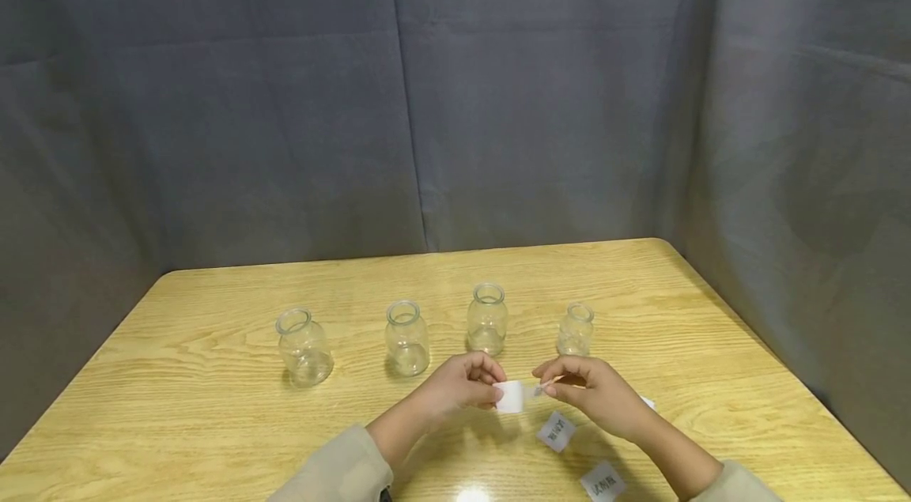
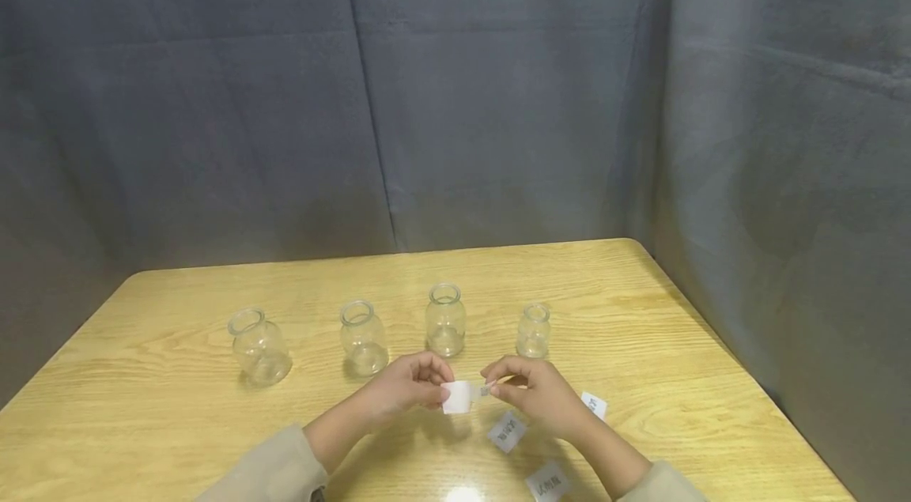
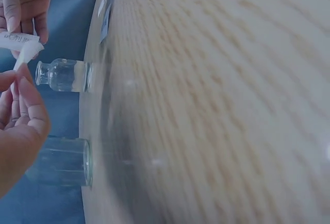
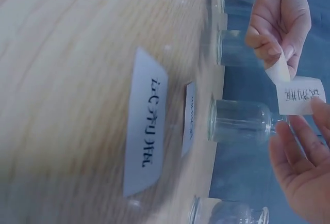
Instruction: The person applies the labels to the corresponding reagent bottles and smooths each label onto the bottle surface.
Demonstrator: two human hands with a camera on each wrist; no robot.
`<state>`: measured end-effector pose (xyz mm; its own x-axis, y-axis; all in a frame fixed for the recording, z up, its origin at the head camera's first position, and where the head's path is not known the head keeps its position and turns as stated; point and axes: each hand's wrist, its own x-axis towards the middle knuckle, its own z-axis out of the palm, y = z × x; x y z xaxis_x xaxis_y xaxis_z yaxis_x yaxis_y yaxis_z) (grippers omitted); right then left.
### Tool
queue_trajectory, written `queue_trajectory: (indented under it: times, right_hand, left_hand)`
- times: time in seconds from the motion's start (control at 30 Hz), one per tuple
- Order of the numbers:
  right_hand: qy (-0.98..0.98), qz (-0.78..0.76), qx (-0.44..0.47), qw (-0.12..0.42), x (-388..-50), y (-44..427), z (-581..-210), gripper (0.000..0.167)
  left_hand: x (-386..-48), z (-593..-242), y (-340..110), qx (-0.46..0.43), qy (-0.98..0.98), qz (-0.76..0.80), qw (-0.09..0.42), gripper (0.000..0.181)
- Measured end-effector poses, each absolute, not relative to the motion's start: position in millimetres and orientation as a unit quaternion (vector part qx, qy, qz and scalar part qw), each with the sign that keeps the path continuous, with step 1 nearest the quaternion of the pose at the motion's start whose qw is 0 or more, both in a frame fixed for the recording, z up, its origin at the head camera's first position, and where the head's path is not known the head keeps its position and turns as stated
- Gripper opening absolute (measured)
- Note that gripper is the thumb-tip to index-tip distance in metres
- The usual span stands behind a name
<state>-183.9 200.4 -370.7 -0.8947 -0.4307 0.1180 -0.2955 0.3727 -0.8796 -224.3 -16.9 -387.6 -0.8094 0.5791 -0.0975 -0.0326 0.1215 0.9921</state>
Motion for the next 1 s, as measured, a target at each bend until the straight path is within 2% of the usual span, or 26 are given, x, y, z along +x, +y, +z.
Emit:
queue_trajectory:
  times: [0.5,0.77,1.0]
  right_hand:
    - [0.814,-0.537,-0.208,0.076,-190,200,-373,0.013]
    - [0.815,-0.543,-0.183,0.082,-191,197,-374,0.016]
    - [0.813,-0.549,-0.174,0.081,-189,198,-377,0.016]
  left_hand:
    - [-222,-394,-28,0.194,0.732,0.596,0.267,0.009]
    - [-218,-400,-34,0.203,0.714,0.600,0.297,0.010]
    - [-217,-402,-29,0.215,0.704,0.616,0.281,0.015]
